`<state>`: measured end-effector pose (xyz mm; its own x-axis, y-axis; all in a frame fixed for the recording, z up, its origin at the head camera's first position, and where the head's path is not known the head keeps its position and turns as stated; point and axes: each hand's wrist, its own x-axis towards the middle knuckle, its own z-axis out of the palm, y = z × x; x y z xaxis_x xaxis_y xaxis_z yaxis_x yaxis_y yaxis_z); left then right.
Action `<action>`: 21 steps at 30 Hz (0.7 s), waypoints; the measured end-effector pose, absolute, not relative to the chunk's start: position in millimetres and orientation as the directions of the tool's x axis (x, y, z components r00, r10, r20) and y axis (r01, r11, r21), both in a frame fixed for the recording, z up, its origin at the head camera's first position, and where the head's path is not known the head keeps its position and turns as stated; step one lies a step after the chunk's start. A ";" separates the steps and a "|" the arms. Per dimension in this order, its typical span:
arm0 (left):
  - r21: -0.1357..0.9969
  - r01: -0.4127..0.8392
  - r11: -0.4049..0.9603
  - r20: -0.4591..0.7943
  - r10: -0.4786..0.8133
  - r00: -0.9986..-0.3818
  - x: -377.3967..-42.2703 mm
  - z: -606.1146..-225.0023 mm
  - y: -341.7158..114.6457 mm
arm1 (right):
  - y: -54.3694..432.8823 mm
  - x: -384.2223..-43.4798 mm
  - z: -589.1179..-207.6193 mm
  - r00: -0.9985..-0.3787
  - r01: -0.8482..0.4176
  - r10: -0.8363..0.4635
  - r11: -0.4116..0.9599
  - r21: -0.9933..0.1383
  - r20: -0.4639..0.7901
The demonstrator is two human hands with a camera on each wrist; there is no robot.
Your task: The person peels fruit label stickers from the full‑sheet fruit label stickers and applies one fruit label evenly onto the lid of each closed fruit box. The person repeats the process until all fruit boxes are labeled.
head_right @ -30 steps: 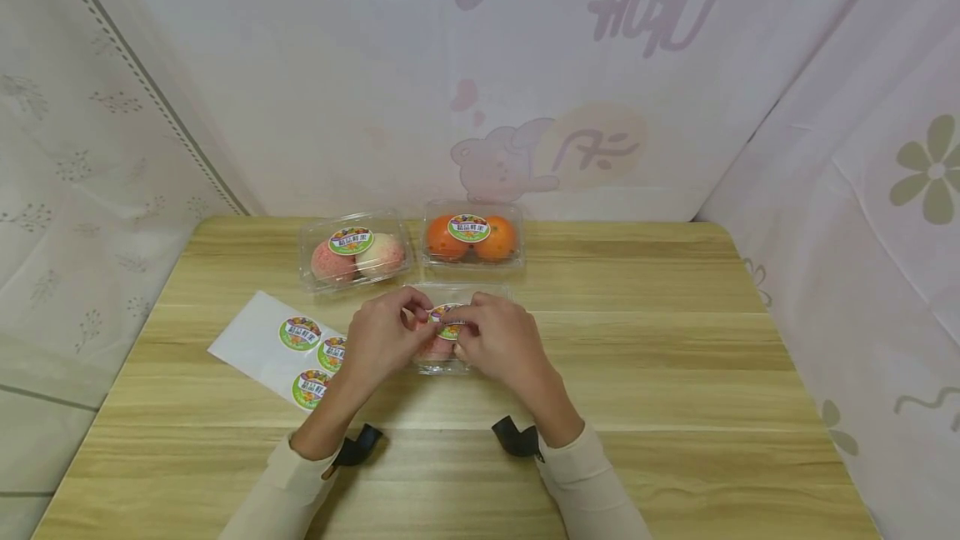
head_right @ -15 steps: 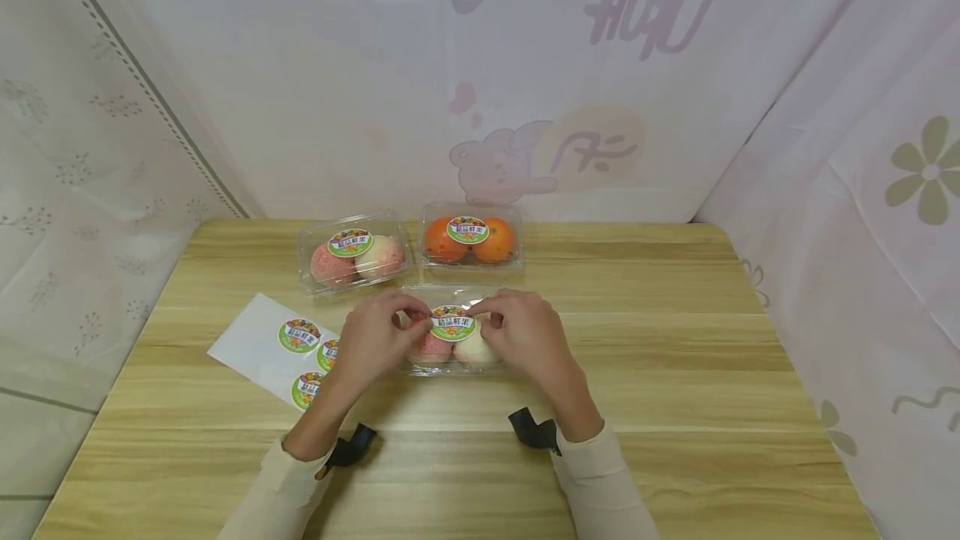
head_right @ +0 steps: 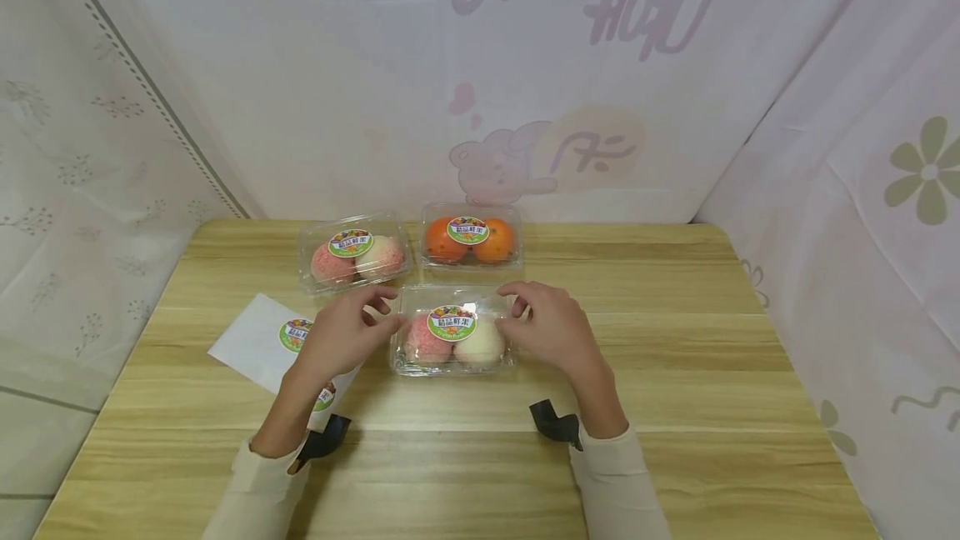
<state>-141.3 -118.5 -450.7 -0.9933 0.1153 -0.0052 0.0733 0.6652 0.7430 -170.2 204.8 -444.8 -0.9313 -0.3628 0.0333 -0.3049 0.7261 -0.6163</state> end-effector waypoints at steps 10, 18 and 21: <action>0.732 -0.005 0.681 -0.194 0.202 -0.960 -141.1 -449.3 -126.8 | 212.6 -170.1 -442.5 -0.896 -0.249 -0.422 0.734 -0.632 -0.137; 0.751 0.016 0.660 -0.192 0.241 -0.951 -140.8 -447.0 -127.1 | 212.9 -167.8 -438.7 -0.872 -0.253 -0.461 0.712 -0.655 -0.164; 0.756 0.009 0.655 -0.199 0.242 -0.950 -140.7 -448.3 -126.7 | 212.3 -166.7 -437.4 -0.864 -0.262 -0.473 0.714 -0.650 -0.171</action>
<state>-140.7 -126.7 -448.3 -0.9497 0.2420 -0.1987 0.0087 0.6548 0.7558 -166.7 212.3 -437.4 -0.8645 -0.4727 -0.1711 -0.2616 0.7136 -0.6498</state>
